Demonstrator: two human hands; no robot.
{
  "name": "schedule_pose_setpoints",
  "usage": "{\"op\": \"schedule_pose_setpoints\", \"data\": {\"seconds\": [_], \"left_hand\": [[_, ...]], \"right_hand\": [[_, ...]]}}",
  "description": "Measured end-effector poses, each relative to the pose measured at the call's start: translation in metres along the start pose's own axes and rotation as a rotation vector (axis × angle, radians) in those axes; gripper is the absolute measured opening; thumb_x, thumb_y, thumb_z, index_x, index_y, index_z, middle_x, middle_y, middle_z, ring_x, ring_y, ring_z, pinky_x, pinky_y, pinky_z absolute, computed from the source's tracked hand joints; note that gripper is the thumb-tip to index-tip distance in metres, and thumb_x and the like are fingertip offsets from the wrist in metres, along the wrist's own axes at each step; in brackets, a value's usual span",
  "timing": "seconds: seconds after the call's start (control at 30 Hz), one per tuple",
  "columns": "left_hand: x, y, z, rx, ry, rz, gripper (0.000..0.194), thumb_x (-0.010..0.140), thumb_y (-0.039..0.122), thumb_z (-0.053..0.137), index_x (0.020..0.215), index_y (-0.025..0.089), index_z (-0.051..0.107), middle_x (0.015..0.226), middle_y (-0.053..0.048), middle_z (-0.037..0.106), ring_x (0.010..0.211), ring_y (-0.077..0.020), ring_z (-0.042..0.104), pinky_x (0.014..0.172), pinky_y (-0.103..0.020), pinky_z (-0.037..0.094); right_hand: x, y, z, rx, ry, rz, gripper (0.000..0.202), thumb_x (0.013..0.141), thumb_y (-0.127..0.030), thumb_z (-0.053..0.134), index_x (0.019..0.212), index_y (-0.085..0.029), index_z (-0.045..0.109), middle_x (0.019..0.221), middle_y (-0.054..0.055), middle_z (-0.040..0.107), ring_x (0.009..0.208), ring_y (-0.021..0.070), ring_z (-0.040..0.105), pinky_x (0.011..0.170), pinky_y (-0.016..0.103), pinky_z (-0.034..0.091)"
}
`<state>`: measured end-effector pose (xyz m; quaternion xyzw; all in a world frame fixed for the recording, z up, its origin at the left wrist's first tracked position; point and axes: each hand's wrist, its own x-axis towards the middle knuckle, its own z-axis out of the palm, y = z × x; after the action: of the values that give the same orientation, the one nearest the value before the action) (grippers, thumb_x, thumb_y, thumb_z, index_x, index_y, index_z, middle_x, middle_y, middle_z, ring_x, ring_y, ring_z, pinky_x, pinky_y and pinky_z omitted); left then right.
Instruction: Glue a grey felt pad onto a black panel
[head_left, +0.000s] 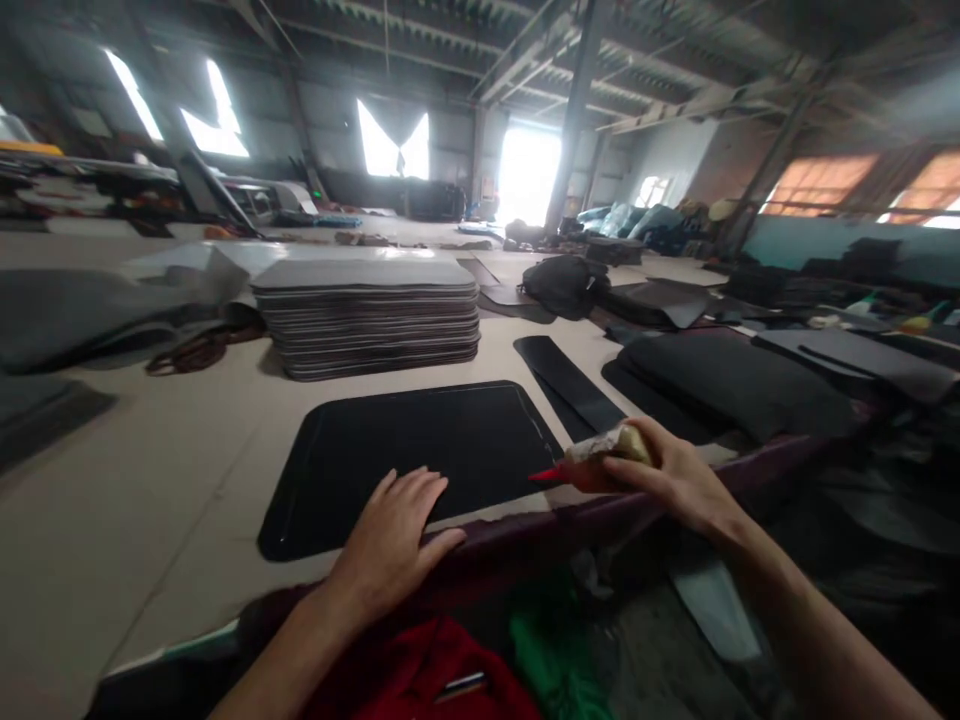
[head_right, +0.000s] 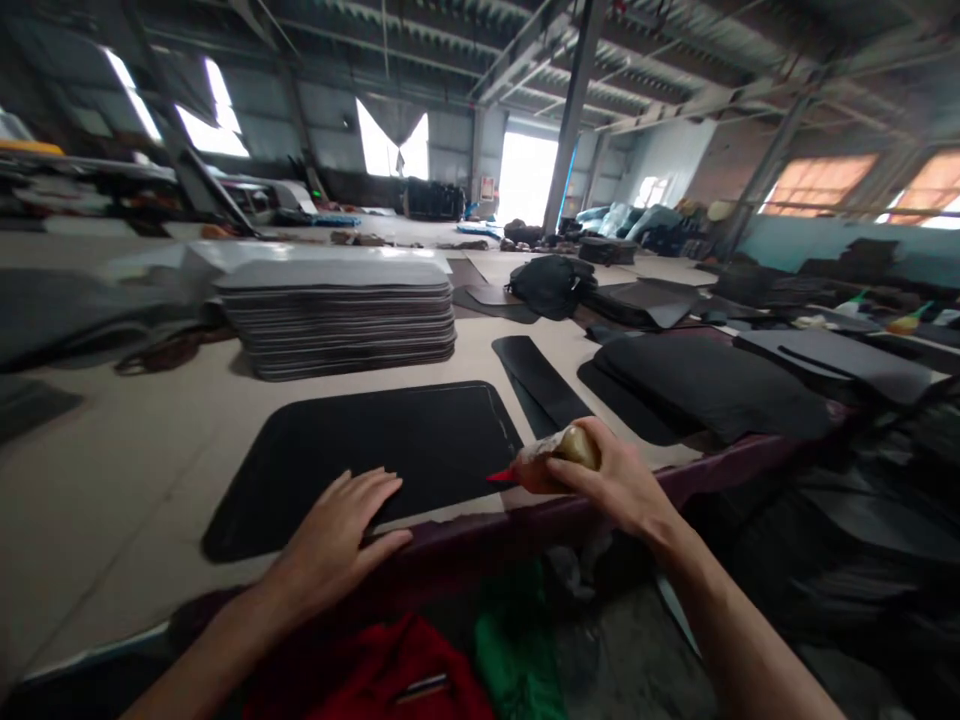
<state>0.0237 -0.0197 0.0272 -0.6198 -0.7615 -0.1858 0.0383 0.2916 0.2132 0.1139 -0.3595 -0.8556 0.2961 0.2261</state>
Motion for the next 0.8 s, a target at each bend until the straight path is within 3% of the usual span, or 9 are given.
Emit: {"op": "schedule_pose_setpoints", "data": {"seconds": [0.1,0.23,0.33,0.4,0.53,0.8], "left_hand": [[-0.009,-0.012,-0.022,-0.039,0.105,-0.050,0.052,0.098,0.055,0.041,0.131,0.018,0.058,0.133,-0.011,0.062,0.126,-0.0290,0.055,0.117,-0.054,0.035],[-0.039,-0.061,-0.052,-0.041,0.281,-0.256,0.049,0.098,0.052,0.034,0.120,0.020,0.064,0.123,-0.010,0.067,0.115,-0.0287,0.062,0.105,-0.047,0.048],[-0.065,-0.100,-0.060,-0.022,0.273,-0.413,0.048,0.096,0.048,0.033,0.117,0.020,0.065,0.120,-0.010,0.068,0.111,-0.0305,0.063,0.101,-0.049,0.051],[-0.080,-0.115,-0.060,-0.057,0.249,-0.464,0.046,0.095,0.046,0.035,0.117,0.019,0.065,0.119,-0.010,0.068,0.109,-0.0295,0.064,0.101,-0.048,0.051],[-0.094,-0.117,-0.057,-0.145,0.263,-0.473,0.044,0.095,0.041,0.035,0.116,0.018,0.066,0.118,-0.008,0.070,0.109,-0.0252,0.065,0.103,-0.042,0.050],[-0.097,-0.112,-0.055,-0.200,0.302,-0.439,0.040,0.096,0.037,0.036,0.115,0.019,0.067,0.112,-0.007,0.071,0.107,-0.0229,0.064,0.100,-0.040,0.050]], "right_hand": [[0.006,-0.005,0.007,0.004,-0.041,-0.015,0.042,0.076,-0.056,0.068,0.099,-0.022,0.060,0.083,0.001,0.065,0.077,0.0224,0.061,0.065,0.030,0.045],[0.016,-0.013,0.014,0.019,-0.109,-0.070,0.041,0.077,-0.055,0.069,0.101,-0.023,0.060,0.084,0.000,0.064,0.079,0.0218,0.061,0.066,0.029,0.045],[0.023,-0.023,0.024,0.043,-0.177,-0.106,0.042,0.078,-0.056,0.069,0.100,-0.022,0.059,0.080,-0.001,0.062,0.076,0.0203,0.059,0.064,0.028,0.044],[0.027,-0.032,0.033,0.059,-0.208,-0.125,0.043,0.078,-0.057,0.070,0.101,-0.023,0.058,0.080,-0.002,0.062,0.074,0.0197,0.059,0.063,0.027,0.043],[0.037,-0.053,0.055,0.073,-0.282,-0.179,0.043,0.078,-0.056,0.069,0.102,-0.023,0.058,0.081,-0.001,0.063,0.073,0.0197,0.058,0.062,0.027,0.043],[0.051,-0.103,0.100,0.075,-0.382,-0.292,0.041,0.076,-0.052,0.070,0.104,-0.024,0.059,0.083,-0.001,0.064,0.075,0.0198,0.059,0.064,0.027,0.045]]}}
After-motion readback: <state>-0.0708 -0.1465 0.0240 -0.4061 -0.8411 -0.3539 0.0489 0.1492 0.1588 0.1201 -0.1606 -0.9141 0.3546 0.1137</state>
